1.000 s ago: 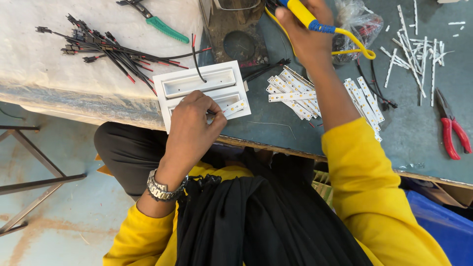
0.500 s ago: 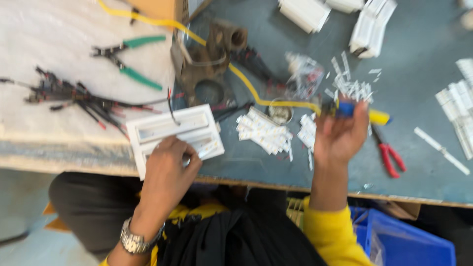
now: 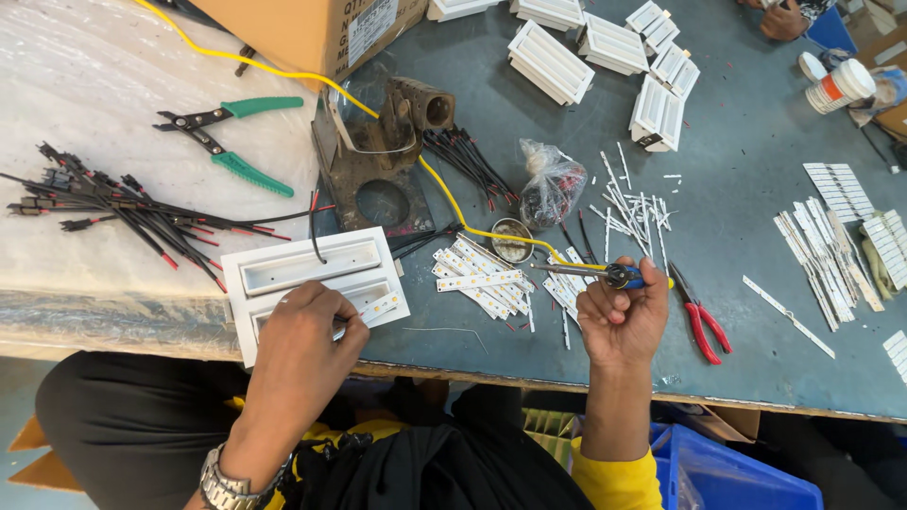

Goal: The person cuts LED strips from a larger panel using shears, then solders wires to the LED strips and places them into white light fixture housings. The person handles multiple LED strips and wires, using a soldering iron and shears throughout.

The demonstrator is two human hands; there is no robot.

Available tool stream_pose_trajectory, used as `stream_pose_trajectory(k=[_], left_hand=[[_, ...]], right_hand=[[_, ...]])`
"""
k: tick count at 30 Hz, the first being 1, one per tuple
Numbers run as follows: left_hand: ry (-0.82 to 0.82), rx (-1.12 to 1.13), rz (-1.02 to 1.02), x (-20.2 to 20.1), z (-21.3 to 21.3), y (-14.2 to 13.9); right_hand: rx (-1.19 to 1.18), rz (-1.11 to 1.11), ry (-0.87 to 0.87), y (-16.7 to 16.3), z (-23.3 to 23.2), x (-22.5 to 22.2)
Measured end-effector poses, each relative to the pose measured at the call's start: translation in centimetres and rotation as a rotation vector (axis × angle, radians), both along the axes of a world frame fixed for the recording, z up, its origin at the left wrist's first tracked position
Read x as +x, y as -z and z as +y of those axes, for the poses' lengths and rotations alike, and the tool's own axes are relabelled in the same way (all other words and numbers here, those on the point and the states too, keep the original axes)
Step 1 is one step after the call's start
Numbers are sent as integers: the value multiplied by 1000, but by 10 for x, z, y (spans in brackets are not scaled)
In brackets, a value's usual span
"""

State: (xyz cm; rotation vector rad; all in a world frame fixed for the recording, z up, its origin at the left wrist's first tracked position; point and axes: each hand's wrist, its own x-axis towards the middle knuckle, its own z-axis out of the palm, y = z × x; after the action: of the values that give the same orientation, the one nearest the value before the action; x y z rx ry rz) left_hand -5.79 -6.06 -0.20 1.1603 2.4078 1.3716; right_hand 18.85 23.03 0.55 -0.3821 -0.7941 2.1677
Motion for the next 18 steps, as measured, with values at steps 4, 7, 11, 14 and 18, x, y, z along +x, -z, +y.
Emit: stream_pose_trajectory(k=[4, 7, 11, 14, 18], left_hand=[[-2, -14, 8, 0, 0, -2], [11, -13, 32, 1, -3, -1], [18, -46, -5, 2, -4, -2], [18, -43, 10, 2, -4, -4], [29, 4, 47, 3, -5, -4]], right_hand=[[-4, -24, 41, -5, -3, -1], [70, -71, 155, -10, -13, 4], [341, -78, 329, -21, -34, 16], [608, -114, 488, -24, -53, 24], [872, -256, 578, -17, -72, 32]])
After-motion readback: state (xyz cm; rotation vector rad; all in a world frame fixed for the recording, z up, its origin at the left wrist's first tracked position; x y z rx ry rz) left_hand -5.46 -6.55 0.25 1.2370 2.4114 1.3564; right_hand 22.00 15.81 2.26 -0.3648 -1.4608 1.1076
